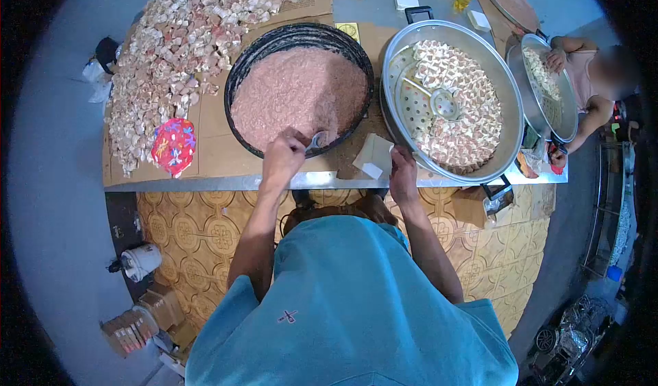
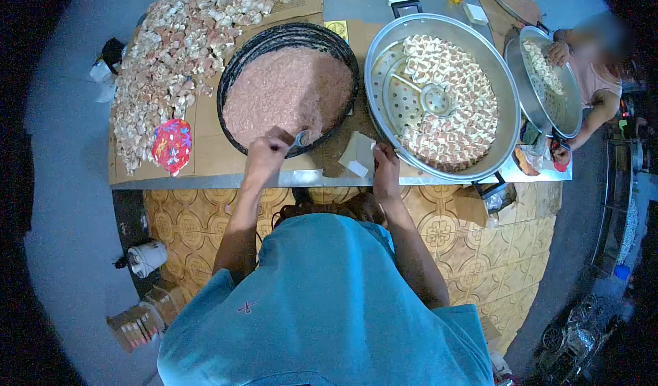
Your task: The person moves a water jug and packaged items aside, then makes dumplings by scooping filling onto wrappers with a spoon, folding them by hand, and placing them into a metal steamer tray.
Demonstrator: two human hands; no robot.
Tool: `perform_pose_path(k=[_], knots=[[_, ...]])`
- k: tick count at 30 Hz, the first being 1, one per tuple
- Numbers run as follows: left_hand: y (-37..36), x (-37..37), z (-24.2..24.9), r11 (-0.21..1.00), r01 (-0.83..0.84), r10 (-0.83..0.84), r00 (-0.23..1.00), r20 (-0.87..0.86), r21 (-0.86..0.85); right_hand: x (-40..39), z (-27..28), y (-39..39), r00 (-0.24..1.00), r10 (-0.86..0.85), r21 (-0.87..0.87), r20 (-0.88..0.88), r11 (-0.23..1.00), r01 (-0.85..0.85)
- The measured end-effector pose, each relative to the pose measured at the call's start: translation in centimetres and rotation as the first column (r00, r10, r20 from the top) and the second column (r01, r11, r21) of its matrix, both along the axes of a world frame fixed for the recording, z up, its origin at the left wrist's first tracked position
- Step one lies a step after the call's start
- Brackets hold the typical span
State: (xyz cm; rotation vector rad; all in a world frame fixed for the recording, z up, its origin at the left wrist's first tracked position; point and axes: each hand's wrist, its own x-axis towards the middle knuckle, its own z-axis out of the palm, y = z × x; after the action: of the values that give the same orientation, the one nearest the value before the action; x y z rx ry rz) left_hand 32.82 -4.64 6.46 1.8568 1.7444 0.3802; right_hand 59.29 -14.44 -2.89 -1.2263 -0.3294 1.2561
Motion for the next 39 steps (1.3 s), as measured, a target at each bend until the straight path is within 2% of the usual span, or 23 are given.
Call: perform_pose_path(k=[1, 2, 3, 7, 9, 13, 16, 18, 21, 23, 24, 25, 26, 28, 30, 31, 32, 34, 35, 36, 37, 38, 39], knots=[[0.1, -0.4, 0.4, 0.997, -0.045, 0.052, 0.994, 0.098, -0.066, -0.3, 1.3, 0.1, 1.0, -0.004, -0.004, 0.007, 1.0, 0.004], [0.1, -1.0, 0.6, 0.987, -0.086, 0.111, 0.976, 0.187, -0.137, -0.8, 2.6, 0.1, 0.991, -0.037, 0.008, -0.126, 0.999, 0.039], [0.4, -1.4, 0.3, 0.991, -0.084, 0.105, 0.973, 0.206, -0.108, -1.2, 3.7, 0.2, 0.964, -0.068, 0.018, -0.256, 0.997, 0.075], [0.4, -1.5, 0.5, 0.983, -0.08, 0.13, 0.938, 0.32, -0.168, -1.5, 5.7, 0.5, 0.927, -0.036, -0.05, -0.373, 0.999, 0.019], [0.1, -1.3, 1.7, 0.967, -0.119, 0.198, 0.907, 0.372, -0.225, -1.6, 6.8, 0.7, 0.823, 0.136, 0.113, -0.551, 0.99, -0.087], [-1.4, 0.3, 5.8, 0.987, -0.072, 0.123, 0.919, 0.375, -0.146, -2.4, 6.4, 1.2, 0.838, 0.172, 0.117, -0.518, 0.985, -0.129], [-2.7, 2.2, 7.9, 0.995, 0.055, -0.093, 0.856, 0.508, 0.088, -3.3, 7.8, 2.0, 0.798, 0.162, 0.089, -0.58, 0.987, -0.136], [-2.8, 3.2, 7.9, 0.982, 0.123, -0.177, 0.875, 0.451, 0.146, -3.5, 9.2, 2.5, 0.791, 0.188, 0.098, -0.583, 0.982, -0.161], [-2.7, 2.0, 5.3, 0.987, 0.107, -0.147, 0.901, 0.408, 0.12, -3.6, 10.0, 3.0, 0.829, 0.075, 0.068, -0.554, 0.997, -0.045], [-2.4, 0.5, 3.5, 1.0, 0.013, -0.014, 0.888, 0.46, 0.004, -3.2, 9.4, 3.0, 0.796, -0.15, -0.063, -0.587, 0.988, 0.14], [-2.1, -0.2, 3.4, 0.999, -0.052, 0.054, 0.899, 0.435, -0.018, -2.5, 7.1, 2.6, 0.787, -0.032, 0.1, -0.616, 0.988, 0.119], [-1.3, -1.0, 3.3, 0.992, -0.123, 0.123, 0.905, 0.407, -0.026, -2.3, 7.6, 2.4, 0.788, -0.03, 0.101, -0.615, 0.988, 0.116], [-0.5, -2.3, 0.7, 0.981, -0.195, 0.189, 0.94, 0.283, -0.008, -2.0, 8.1, 2.7, 0.8, 0.019, 0.14, -0.599, 0.987, 0.082], [0.3, -2.3, -2.4, 0.973, -0.158, 0.138, 0.982, 0.127, 0.168, -2.6, 10.3, 2.9, 0.823, 0.015, 0.152, -0.568, 0.984, 0.088], [0.1, 0.3, -1.2, 0.987, -0.11, 0.072, 0.953, 0.293, 0.113, -3.2, 12.0, 3.1, 0.831, 0.15, 0.32, -0.536, 0.947, 0.036], [-0.7, 2.1, 0.3, 0.994, -0.08, 0.041, 0.912, 0.408, 0.079, -3.7, 13.0, 3.0, 0.828, 0.108, 0.291, -0.55, 0.954, 0.069], [-1.5, 4.0, 1.5, 0.998, -0.053, 0.054, 0.836, 0.546, -0.019, -3.9, 12.1, 2.9, 0.835, 0.161, 0.313, -0.526, 0.95, 0.014], [-2.2, 5.9, 4.5, 0.99, 0.139, -0.116, 0.864, 0.489, -0.01, -4.2, 9.2, 3.3, 0.853, 0.36, 0.408, -0.378, 0.892, -0.195], [-2.0, 6.1, 3.5, 0.989, 0.139, -0.103, 0.874, 0.475, -0.041, -3.7, 8.2, 2.6, 0.901, 0.399, 0.301, -0.168, 0.892, -0.339], [-2.0, 6.2, 5.2, 0.986, 0.114, -0.035, 0.845, 0.533, -0.117, -3.4, 8.2, 2.2, 0.895, 0.443, 0.16, 0.047, 0.881, -0.445], [-2.0, 6.3, 6.9, 0.976, 0.101, 0.033, 0.811, 0.584, -0.194, -3.4, 9.3, 2.1, 0.918, 0.39, 0.208, 0.064, 0.895, -0.395], [-2.2, 5.9, 6.1, 0.964, 0.067, 0.139, 0.696, 0.704, -0.257, -3.4, 10.4, 2.2, 0.938, 0.336, 0.257, 0.08, 0.902, -0.346], [-2.4, 6.2, 6.1, 0.962, 0.061, 0.159, 0.669, 0.726, -0.266, -3.1, 11.1, 1.8, 0.935, 0.356, 0.28, -0.007, 0.898, -0.34]])
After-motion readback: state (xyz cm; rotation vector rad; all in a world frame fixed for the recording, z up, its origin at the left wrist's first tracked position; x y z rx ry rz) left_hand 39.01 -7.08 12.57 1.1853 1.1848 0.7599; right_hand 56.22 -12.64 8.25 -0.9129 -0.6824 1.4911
